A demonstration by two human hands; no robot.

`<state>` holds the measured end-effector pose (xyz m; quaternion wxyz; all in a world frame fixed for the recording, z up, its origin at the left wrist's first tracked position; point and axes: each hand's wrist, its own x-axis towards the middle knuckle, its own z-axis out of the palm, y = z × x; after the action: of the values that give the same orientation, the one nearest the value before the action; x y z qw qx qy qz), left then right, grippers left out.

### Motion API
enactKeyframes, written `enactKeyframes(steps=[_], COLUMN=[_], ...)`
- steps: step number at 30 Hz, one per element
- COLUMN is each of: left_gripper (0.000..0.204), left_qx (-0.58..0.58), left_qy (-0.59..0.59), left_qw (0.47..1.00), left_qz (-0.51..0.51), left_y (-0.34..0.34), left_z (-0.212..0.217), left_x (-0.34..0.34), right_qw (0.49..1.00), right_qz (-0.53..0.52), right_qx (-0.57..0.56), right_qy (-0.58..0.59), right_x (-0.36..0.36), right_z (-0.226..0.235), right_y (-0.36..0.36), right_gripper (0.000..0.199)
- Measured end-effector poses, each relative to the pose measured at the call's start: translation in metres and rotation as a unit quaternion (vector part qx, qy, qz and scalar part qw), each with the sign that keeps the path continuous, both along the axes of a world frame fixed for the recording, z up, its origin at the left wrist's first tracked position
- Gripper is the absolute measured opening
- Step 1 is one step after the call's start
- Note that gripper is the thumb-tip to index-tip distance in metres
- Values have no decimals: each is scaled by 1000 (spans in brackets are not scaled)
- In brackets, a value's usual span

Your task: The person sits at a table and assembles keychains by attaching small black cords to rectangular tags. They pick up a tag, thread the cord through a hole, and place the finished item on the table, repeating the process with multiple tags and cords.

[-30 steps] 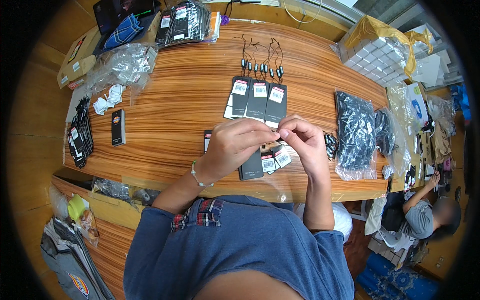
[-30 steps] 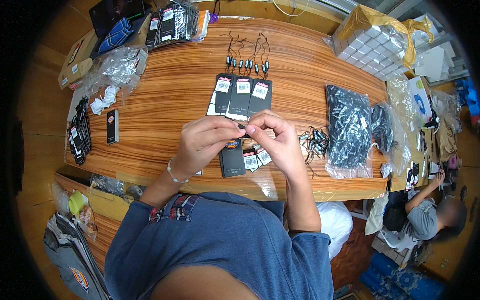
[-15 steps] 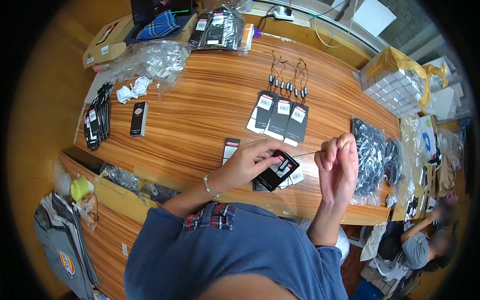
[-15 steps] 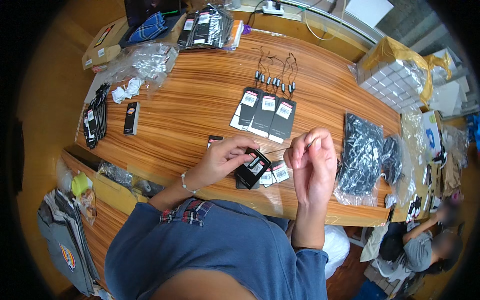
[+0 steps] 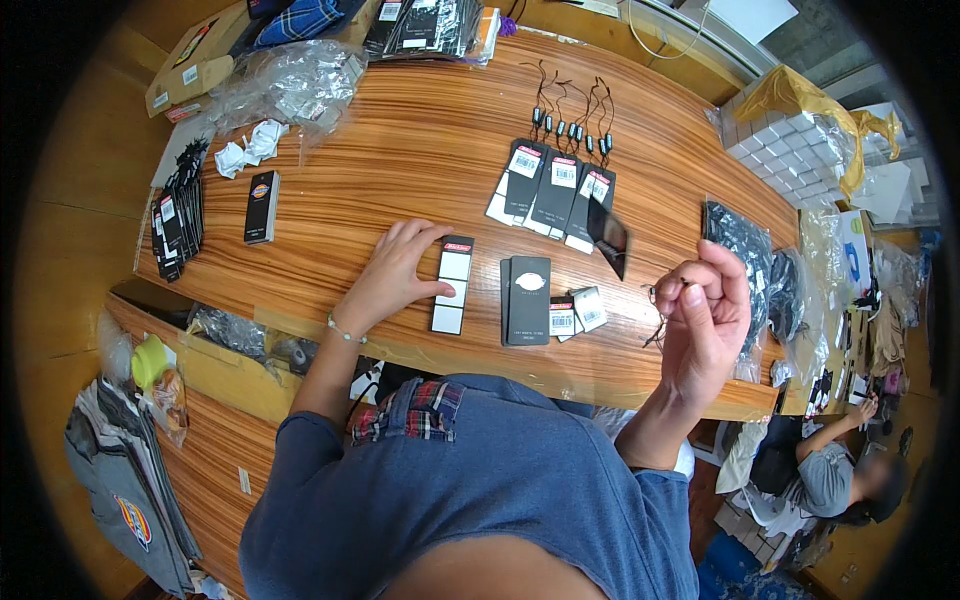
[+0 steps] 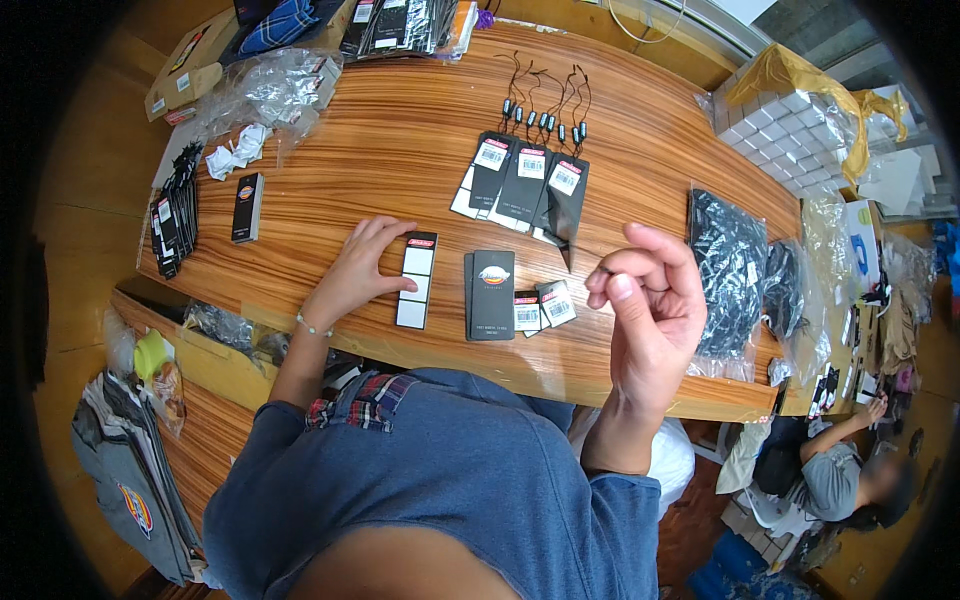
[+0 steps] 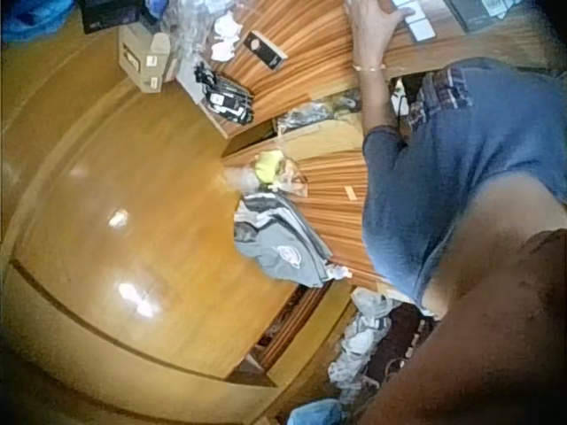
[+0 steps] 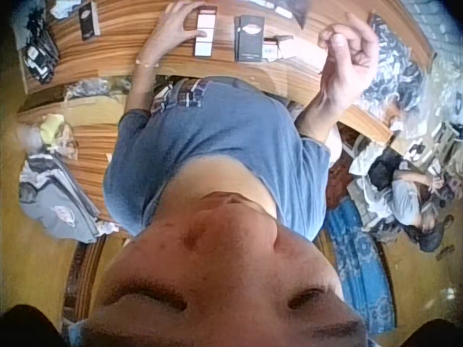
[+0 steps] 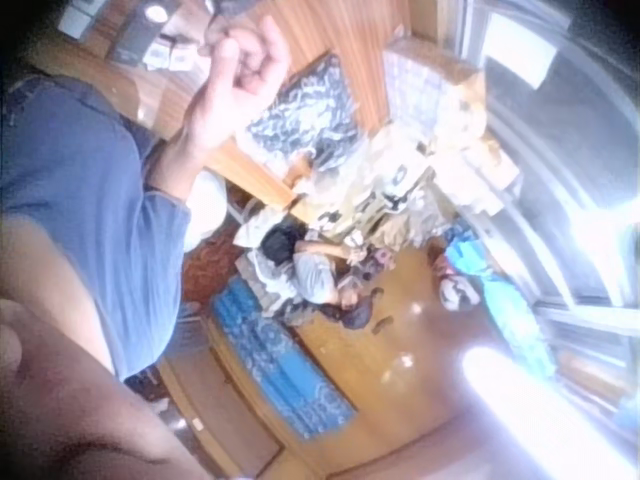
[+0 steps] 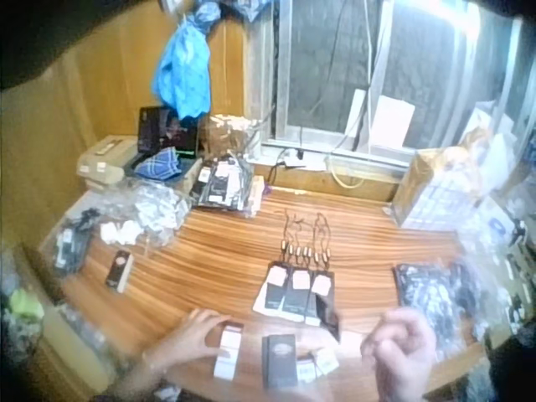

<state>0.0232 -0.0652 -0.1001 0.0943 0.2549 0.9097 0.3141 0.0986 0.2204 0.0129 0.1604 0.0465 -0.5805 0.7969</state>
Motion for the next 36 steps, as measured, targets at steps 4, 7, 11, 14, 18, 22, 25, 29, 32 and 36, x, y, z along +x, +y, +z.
enactKeyframes(steps=[4,7,11,14,18,22,25,29,32,36], left_gripper=[70,61,35,22,23,19,18,16,15,17], left_qx=[0,10,213,366,414,410,406,405,403,382], left_qy=[12,62,-100,-172,-115,-38,-28,24,52,99], left_qw=[1000,998,970,910,900,911,913,914,913,919], left_qz=[-5,-8,66,88,77,36,22,2,-8,-29], left_y=[1,5,8,20,54,84,95,102,102,100], left_z=[4,13,13,33,72,87,94,95,96,97], left_x=[-1,1,4,7,9,7,8,7,7,6], right_qw=[998,998,997,998,994,954,920,915,912,917], right_qz=[-7,-10,21,29,3,-114,-149,-169,-159,-166], right_qx=[57,61,69,61,109,268,337,338,348,333], right_qy=[0,14,16,-16,-30,67,134,142,152,143], right_x=[-1,-4,-5,-4,-8,-19,-24,-25,-26,-27], right_z=[0,1,-3,-5,-5,-13,-11,-12,-13,-14], right_y=[-5,-12,-16,-26,-40,-44,-42,-43,-42,-43], right_gripper=[16,10,12,15,11,11,13,13,12,12])
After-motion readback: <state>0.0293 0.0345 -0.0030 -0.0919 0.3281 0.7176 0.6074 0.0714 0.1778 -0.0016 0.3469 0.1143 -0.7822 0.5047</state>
